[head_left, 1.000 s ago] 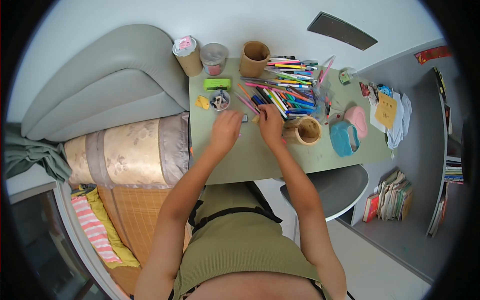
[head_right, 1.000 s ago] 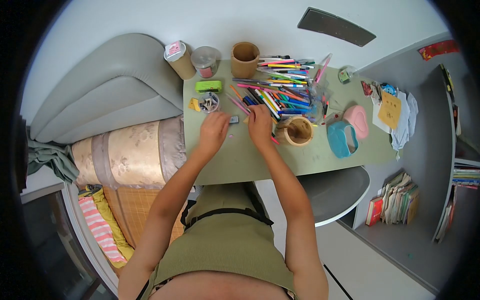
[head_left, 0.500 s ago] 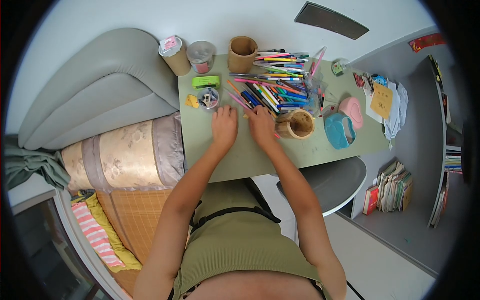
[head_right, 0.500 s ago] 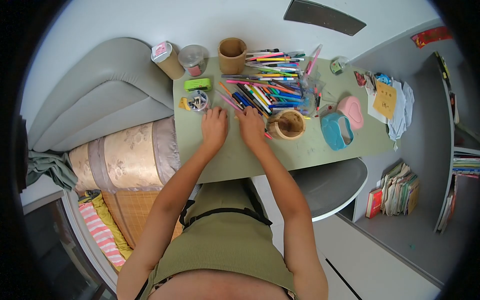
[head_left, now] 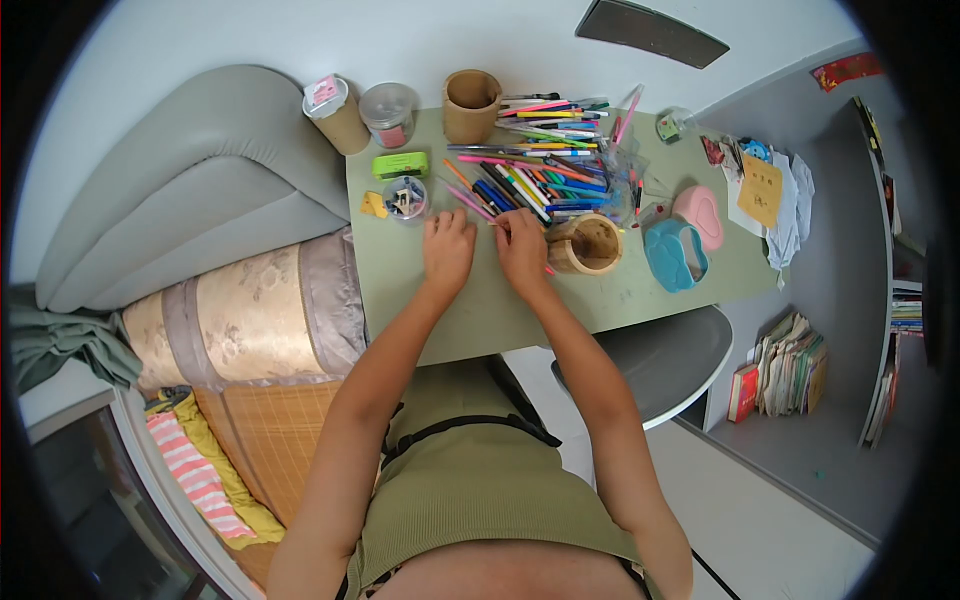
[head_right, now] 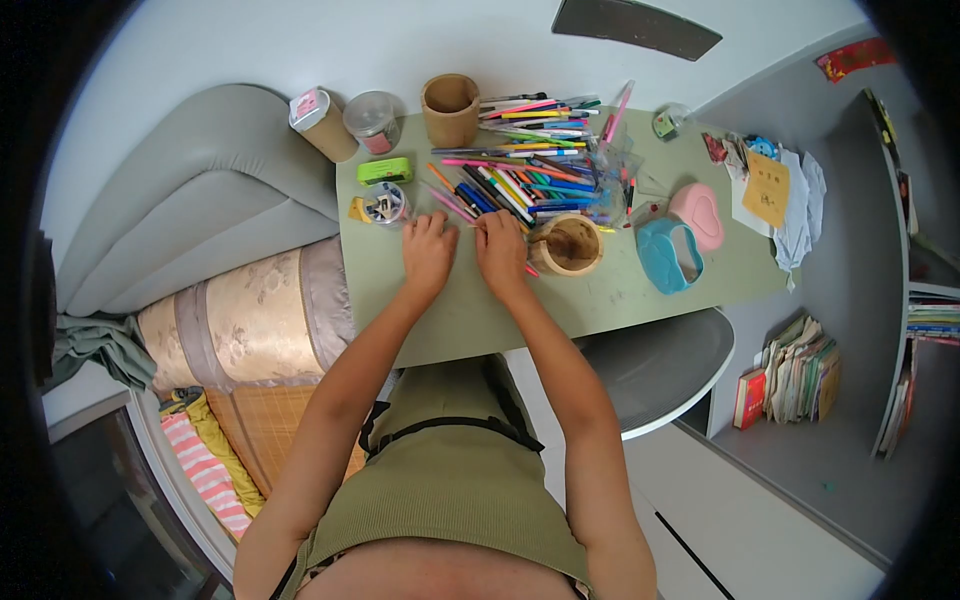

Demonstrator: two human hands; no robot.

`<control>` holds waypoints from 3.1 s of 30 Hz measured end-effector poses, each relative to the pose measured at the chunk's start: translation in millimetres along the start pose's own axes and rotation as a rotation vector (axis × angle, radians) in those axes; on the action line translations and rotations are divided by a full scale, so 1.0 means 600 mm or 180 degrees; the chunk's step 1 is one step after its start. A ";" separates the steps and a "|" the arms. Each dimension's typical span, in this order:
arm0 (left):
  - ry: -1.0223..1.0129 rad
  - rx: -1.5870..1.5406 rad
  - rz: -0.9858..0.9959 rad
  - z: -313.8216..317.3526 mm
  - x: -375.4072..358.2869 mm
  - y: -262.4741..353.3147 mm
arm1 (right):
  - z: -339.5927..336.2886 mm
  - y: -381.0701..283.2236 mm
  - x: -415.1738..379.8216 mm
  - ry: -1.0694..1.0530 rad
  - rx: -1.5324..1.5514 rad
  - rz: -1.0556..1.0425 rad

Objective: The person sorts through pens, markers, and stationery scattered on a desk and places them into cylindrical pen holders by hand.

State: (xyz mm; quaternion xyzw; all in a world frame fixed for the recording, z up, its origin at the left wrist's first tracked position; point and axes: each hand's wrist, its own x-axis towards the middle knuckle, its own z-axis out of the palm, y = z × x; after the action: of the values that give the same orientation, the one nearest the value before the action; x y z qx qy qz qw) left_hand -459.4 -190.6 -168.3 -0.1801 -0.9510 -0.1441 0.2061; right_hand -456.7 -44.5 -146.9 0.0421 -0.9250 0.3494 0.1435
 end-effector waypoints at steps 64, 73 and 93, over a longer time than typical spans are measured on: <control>0.0133 -0.1012 -0.1129 -0.038 -0.046 -0.015 | 0.039 0.001 0.046 -0.0252 -0.0863 -0.0912; 0.0085 -0.1006 -0.1103 -0.039 -0.055 -0.019 | 0.053 0.001 0.047 -0.0227 -0.1418 -0.0890; 0.0568 -0.1418 -0.1256 -0.084 -0.073 -0.038 | 0.039 -0.096 0.078 -0.0241 0.0886 -0.0330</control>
State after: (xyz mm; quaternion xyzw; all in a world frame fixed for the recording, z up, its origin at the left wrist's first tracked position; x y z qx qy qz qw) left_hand -414.0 -240.6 -148.5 -0.0193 -0.8907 -0.4014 0.2123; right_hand -496.9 -102.4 -113.4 0.1225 -0.8690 0.4645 0.1191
